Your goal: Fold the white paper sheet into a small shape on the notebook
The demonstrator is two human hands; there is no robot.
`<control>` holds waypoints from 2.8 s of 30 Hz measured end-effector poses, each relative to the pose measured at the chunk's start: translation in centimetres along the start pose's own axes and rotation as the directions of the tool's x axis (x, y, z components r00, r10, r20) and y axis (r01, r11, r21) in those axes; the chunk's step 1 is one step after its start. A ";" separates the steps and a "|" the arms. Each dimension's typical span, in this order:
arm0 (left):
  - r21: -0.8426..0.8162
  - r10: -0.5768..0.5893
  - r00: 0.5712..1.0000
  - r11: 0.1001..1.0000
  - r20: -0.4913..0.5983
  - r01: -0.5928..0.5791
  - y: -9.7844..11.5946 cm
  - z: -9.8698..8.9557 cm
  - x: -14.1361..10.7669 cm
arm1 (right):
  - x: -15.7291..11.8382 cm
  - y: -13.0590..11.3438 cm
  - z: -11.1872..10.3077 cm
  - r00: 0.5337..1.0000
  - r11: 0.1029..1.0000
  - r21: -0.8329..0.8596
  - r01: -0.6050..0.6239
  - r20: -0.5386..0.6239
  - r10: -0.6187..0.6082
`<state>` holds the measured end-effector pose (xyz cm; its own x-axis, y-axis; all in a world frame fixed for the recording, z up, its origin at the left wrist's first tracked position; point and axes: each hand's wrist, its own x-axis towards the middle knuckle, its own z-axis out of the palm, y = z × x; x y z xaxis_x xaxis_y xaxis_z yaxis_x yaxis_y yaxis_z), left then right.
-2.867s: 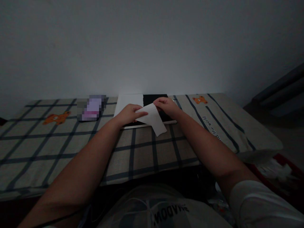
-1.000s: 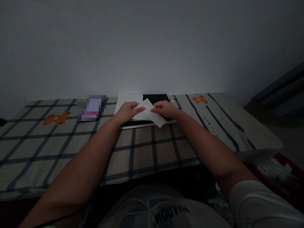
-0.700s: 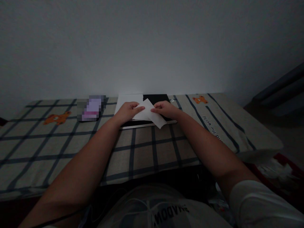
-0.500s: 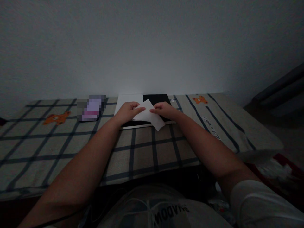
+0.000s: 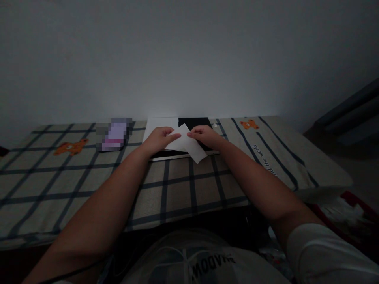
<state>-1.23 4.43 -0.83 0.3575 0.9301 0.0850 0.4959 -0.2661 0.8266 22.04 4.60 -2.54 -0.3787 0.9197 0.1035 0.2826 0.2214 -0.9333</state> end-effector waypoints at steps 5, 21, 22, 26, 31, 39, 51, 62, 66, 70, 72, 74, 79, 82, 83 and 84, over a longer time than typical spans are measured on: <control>-0.033 -0.031 0.999 0.999 0.018 0.032 0.5 0.0 -0.3 | 0.0 0.3 0.0 0.998 0.995 0.095 -0.022 0.057 0.016; 0.002 -0.029 0.999 1.000 0.035 0.028 0.2 0.1 -0.1 | 0.2 0.1 0.0 0.998 0.997 -0.047 0.055 -0.032 -0.056; 0.005 -0.021 0.999 1.000 0.032 0.021 0.1 0.0 -0.1 | 0.2 0.1 0.1 0.998 0.997 -0.053 0.059 -0.036 -0.061; 0.008 -0.004 1.000 1.000 0.027 0.003 -0.4 0.0 0.2 | 0.0 -0.1 0.1 0.996 0.992 -0.097 0.081 -0.030 -0.084; 0.043 0.019 0.999 0.999 0.036 -0.021 -0.2 -0.1 0.2 | -0.2 -0.2 -0.2 0.998 0.983 -0.171 0.068 0.019 -0.065; 0.019 0.016 1.000 1.000 0.023 -0.017 0.2 0.0 0.0 | -0.5 -0.6 -0.3 0.999 0.988 -0.153 0.018 0.053 -0.010; 0.031 -0.037 0.997 0.999 -0.064 0.039 -0.4 -0.7 0.4 | -1.0 -1.2 -1.0 0.979 0.978 -0.185 -0.095 0.162 0.126; -0.001 -0.002 0.979 1.000 -0.202 0.002 -1.1 -1.3 0.7 | -1.1 -1.3 -1.5 0.962 0.974 -0.109 -0.198 0.168 0.214; -0.063 -0.016 0.975 0.998 -0.222 0.002 -1.3 -1.3 0.5 | -0.9 -0.7 -1.8 0.944 0.965 -0.012 -0.260 0.207 0.257; -0.143 -0.059 0.976 0.989 -0.207 0.030 -1.4 -1.3 0.6 | -0.8 -0.1 -2.1 0.944 0.966 0.037 -0.255 0.226 0.241; -0.192 -0.089 0.977 0.980 -0.194 0.051 -1.3 -1.3 0.6 | -0.8 -0.3 -2.1 0.944 0.964 0.068 -0.256 0.232 0.234; -0.207 -0.106 0.977 0.976 -0.186 0.067 -1.2 -1.3 0.6 | -0.9 -0.6 -2.1 0.941 0.959 0.089 -0.268 0.239 0.240; -0.232 -0.143 0.972 0.968 -0.188 0.098 -1.0 -1.2 0.4 | -1.0 -0.7 -2.2 0.935 0.952 0.091 -0.293 0.237 0.266; -0.280 -0.169 0.967 0.954 -0.190 0.112 -0.9 -1.1 0.5 | -0.9 -0.3 -2.4 0.936 0.951 0.098 -0.293 0.234 0.264; -0.290 -0.174 0.966 0.950 -0.189 0.114 -0.9 -1.1 0.6 | -0.9 -0.1 -2.5 0.934 0.950 0.102 -0.296 0.238 0.265; -0.299 -0.176 0.966 0.947 -0.188 0.114 -0.9 -1.1 0.7 | -0.8 -0.1 -2.5 0.932 0.948 0.109 -0.300 0.244 0.267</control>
<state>-2.33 5.56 -0.91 0.1091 0.9932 0.0415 0.2741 -0.0702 0.9591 24.56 4.63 -1.67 -0.4927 0.8375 -0.2362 0.2856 -0.1008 -0.9530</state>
